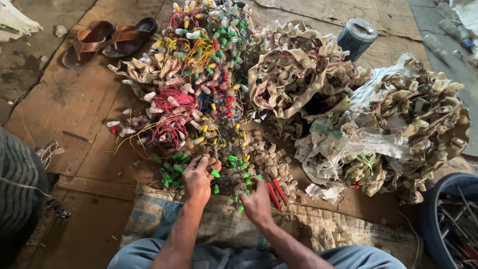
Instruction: The person sits on a mat and uses a red-handled tool to cut and separate small green plastic light sockets from tangled wires. The person repeatedly picks up sections of the string, cuts the sockets, and drops them onto a growing pile on the floor.
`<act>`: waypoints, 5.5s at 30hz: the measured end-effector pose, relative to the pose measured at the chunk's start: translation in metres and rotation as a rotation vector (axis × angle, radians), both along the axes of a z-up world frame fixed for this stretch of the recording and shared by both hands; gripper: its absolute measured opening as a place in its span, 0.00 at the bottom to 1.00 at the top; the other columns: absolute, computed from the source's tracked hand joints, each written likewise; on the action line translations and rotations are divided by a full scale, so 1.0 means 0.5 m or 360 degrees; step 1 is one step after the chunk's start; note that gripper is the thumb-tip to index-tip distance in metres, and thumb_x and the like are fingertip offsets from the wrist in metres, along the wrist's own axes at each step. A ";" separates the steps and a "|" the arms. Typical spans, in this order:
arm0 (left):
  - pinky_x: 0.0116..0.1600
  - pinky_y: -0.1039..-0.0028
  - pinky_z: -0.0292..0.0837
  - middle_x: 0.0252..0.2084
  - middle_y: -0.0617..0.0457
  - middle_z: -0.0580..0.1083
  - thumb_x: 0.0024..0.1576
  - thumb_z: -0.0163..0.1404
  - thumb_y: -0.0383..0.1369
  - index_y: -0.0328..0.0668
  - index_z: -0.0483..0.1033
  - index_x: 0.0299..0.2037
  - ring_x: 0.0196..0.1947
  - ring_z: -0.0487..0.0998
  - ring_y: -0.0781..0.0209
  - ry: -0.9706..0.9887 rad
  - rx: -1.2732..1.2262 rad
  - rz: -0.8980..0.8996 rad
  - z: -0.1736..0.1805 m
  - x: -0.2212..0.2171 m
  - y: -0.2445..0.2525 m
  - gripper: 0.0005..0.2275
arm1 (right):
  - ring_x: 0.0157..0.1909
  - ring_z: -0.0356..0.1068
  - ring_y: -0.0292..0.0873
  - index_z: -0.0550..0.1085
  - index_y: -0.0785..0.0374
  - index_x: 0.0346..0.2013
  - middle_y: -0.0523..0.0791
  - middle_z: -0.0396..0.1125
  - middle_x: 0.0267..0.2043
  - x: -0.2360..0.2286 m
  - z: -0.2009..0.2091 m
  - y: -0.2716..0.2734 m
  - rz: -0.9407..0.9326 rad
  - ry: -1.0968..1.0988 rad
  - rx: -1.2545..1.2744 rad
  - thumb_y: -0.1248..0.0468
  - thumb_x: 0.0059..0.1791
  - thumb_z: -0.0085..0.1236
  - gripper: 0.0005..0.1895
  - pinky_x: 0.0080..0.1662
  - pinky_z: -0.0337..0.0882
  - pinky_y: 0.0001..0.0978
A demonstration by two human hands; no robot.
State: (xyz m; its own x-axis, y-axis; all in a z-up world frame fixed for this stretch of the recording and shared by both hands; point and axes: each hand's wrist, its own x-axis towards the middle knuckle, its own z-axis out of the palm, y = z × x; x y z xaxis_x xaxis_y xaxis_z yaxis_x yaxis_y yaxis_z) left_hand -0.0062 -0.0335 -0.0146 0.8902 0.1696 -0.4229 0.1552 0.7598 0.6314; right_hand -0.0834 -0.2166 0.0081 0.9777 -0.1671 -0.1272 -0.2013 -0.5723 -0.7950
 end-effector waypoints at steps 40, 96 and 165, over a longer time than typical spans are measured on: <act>0.27 0.66 0.80 0.39 0.42 0.81 0.65 0.50 0.37 0.45 0.79 0.54 0.30 0.84 0.52 -0.0496 -0.0952 -0.0530 0.028 -0.062 0.057 0.12 | 0.69 0.63 0.46 0.58 0.60 0.72 0.47 0.63 0.70 0.016 0.200 -0.045 0.0370 0.0265 0.1329 0.49 0.49 0.53 0.39 0.66 0.61 0.39; 0.46 0.63 0.76 0.42 0.42 0.79 0.52 0.60 0.27 0.36 0.82 0.45 0.42 0.80 0.45 -0.1086 0.2012 -0.0640 0.108 -0.118 -0.024 0.11 | 0.28 0.70 0.36 0.76 0.70 0.47 0.44 0.71 0.28 0.028 0.076 -0.058 0.0253 0.0394 0.1346 0.59 0.55 0.53 0.16 0.34 0.72 0.30; 0.45 0.60 0.76 0.39 0.42 0.79 0.56 0.55 0.31 0.35 0.80 0.42 0.40 0.80 0.43 -0.1066 0.2105 -0.0586 0.046 -0.074 -0.040 0.09 | 0.34 0.64 0.34 0.78 0.67 0.48 0.42 0.71 0.36 0.070 0.012 -0.044 0.0206 -0.0033 0.0939 0.72 0.52 0.57 0.10 0.37 0.66 0.24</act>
State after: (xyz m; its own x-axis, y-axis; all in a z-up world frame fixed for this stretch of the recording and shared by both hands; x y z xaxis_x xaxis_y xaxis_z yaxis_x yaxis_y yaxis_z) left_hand -0.0430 -0.0535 0.0084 0.9259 -0.1759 0.3344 -0.3777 -0.4036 0.8333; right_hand -0.0486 -0.2385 0.0141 0.9886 0.0465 -0.1430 -0.1405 -0.0525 -0.9887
